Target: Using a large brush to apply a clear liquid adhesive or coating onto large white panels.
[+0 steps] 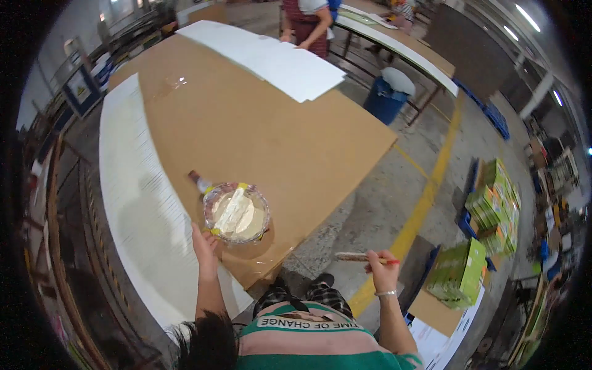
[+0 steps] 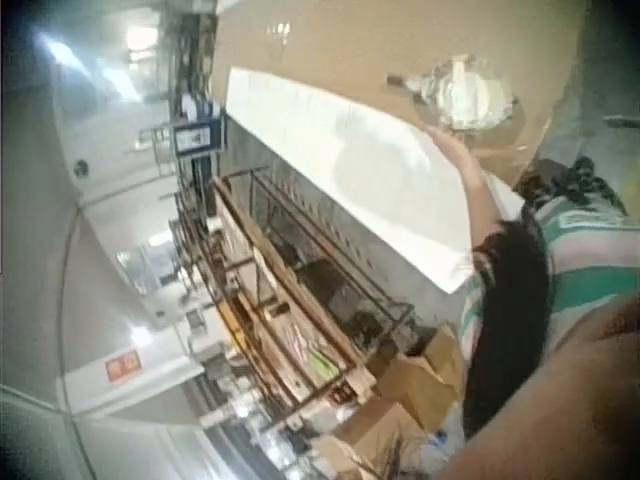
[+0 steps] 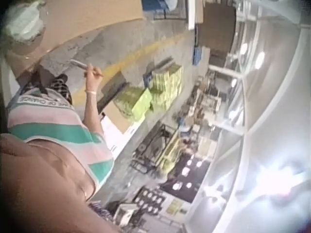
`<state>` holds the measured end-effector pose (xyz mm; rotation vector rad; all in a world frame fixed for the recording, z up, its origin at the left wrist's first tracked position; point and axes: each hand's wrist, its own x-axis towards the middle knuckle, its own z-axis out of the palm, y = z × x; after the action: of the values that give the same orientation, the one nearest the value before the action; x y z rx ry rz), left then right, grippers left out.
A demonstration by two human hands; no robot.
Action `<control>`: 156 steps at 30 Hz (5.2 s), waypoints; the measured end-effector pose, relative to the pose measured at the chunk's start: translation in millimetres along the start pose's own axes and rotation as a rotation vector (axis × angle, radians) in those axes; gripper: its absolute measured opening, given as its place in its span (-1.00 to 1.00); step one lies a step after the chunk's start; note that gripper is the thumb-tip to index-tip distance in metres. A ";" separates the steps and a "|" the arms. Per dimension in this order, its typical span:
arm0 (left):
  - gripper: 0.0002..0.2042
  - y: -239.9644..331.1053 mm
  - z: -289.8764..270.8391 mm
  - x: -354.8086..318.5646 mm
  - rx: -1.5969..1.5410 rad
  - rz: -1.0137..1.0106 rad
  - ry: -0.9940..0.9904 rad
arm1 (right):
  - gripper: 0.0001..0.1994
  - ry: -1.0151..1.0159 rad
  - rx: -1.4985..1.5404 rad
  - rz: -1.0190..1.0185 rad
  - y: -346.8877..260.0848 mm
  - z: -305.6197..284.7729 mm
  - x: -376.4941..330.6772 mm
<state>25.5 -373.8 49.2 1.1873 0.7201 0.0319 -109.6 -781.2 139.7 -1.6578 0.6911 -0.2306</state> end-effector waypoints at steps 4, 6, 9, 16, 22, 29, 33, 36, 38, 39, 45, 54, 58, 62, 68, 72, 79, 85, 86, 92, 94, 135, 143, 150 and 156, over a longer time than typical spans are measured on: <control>-0.40 -51.1 28.5 -30.2 -0.077 0.036 -0.160 | -0.84 -0.077 0.096 -0.062 -11.0 -1.1 20.5; -0.21 -53.6 84.3 -56.2 -0.251 -0.161 -0.292 | -0.81 -0.045 0.038 -0.125 -13.6 -29.8 38.1; -0.30 -67.3 96.0 -64.8 -0.406 -0.298 -0.273 | -0.77 -0.109 0.060 -0.175 -4.5 -44.8 59.0; -0.46 12.1 85.2 -37.0 0.965 0.942 0.387 | -0.78 0.022 0.056 -0.131 2.7 -78.1 86.9; -0.36 3.1 56.6 8.0 1.598 0.752 0.258 | -0.81 0.030 0.200 -0.077 15.4 -83.4 94.2; -0.58 -7.5 88.5 -21.3 1.665 0.330 -0.107 | -0.75 0.153 0.247 0.030 30.1 -127.7 92.2; -0.73 -26.2 111.3 -33.0 0.757 -0.321 -0.407 | -0.74 0.183 0.233 0.037 37.0 -146.6 98.6; -0.82 -36.6 132.0 -35.5 0.268 -0.455 -0.302 | -0.74 0.214 0.251 0.011 35.9 -157.0 113.5; -0.85 -47.8 134.8 -23.8 0.131 -0.440 -0.263 | -0.74 0.235 0.262 0.002 35.1 -158.2 127.8; -0.89 -50.1 129.7 -16.1 0.109 -0.458 -0.335 | -0.75 0.246 0.268 -0.010 33.4 -156.7 137.1; -0.86 -59.3 147.0 -7.1 0.181 -0.524 -0.291 | -0.74 0.181 0.345 -0.034 7.0 -143.5 195.9; -0.86 -51.5 313.8 -12.2 0.535 -0.515 -0.364 | -0.78 0.225 0.225 -0.031 -25.6 -165.9 333.7; -0.85 -68.3 408.5 -2.1 0.679 -0.508 -0.491 | -0.75 0.293 0.279 -0.067 -30.1 -187.1 387.1; -0.86 -79.8 527.1 -2.2 0.601 -0.417 -0.687 | -0.76 0.334 0.242 -0.012 -32.8 -228.0 446.7; -0.85 -99.5 689.4 2.6 0.463 -0.313 -0.802 | -0.77 0.376 0.218 0.038 -24.2 -295.6 585.7; -0.86 -110.0 767.6 12.3 0.405 -0.392 -0.686 | -0.81 0.267 0.176 0.018 -58.4 -318.9 683.1; -0.90 -100.4 850.3 54.1 0.355 -0.407 -0.480 | -0.76 0.092 0.178 -0.047 -121.4 -287.3 837.8; -0.88 -65.0 913.9 129.6 0.455 -0.333 -0.355 | -0.74 -0.059 0.163 -0.079 -177.1 -207.1 956.2; -0.87 -61.2 920.6 151.5 0.422 -0.335 -0.375 | -0.74 -0.049 0.167 -0.067 -189.8 -189.6 977.0; -0.86 -6.3 1016.6 248.4 0.509 -0.290 -0.415 | -0.73 -0.172 0.202 -0.098 -251.9 -105.0 1094.3; -0.87 7.1 1047.6 283.8 0.507 -0.260 -0.463 | -0.73 -0.165 0.182 -0.094 -271.8 -88.0 1130.8; -0.84 262.0 1707.9 882.3 0.775 -0.170 -1.036 | -0.83 0.684 0.321 -0.179 -455.1 86.0 1637.6; -0.84 197.9 1884.7 906.5 0.988 -0.203 -1.251 | -0.85 0.752 0.308 -0.091 -443.1 67.7 1667.5; -0.81 125.5 2017.3 891.7 1.110 -0.311 -1.444 | -0.83 0.867 0.245 -0.053 -438.7 35.0 1681.5; -0.46 190.8 2013.6 825.1 1.696 -0.034 -1.402 | -0.82 0.886 0.176 -0.002 -436.6 22.1 1684.1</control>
<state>1792.6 -1652.3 168.9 2.2261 -0.7658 -1.5492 1383.3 -1674.4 168.1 -1.3447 1.2767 -1.0325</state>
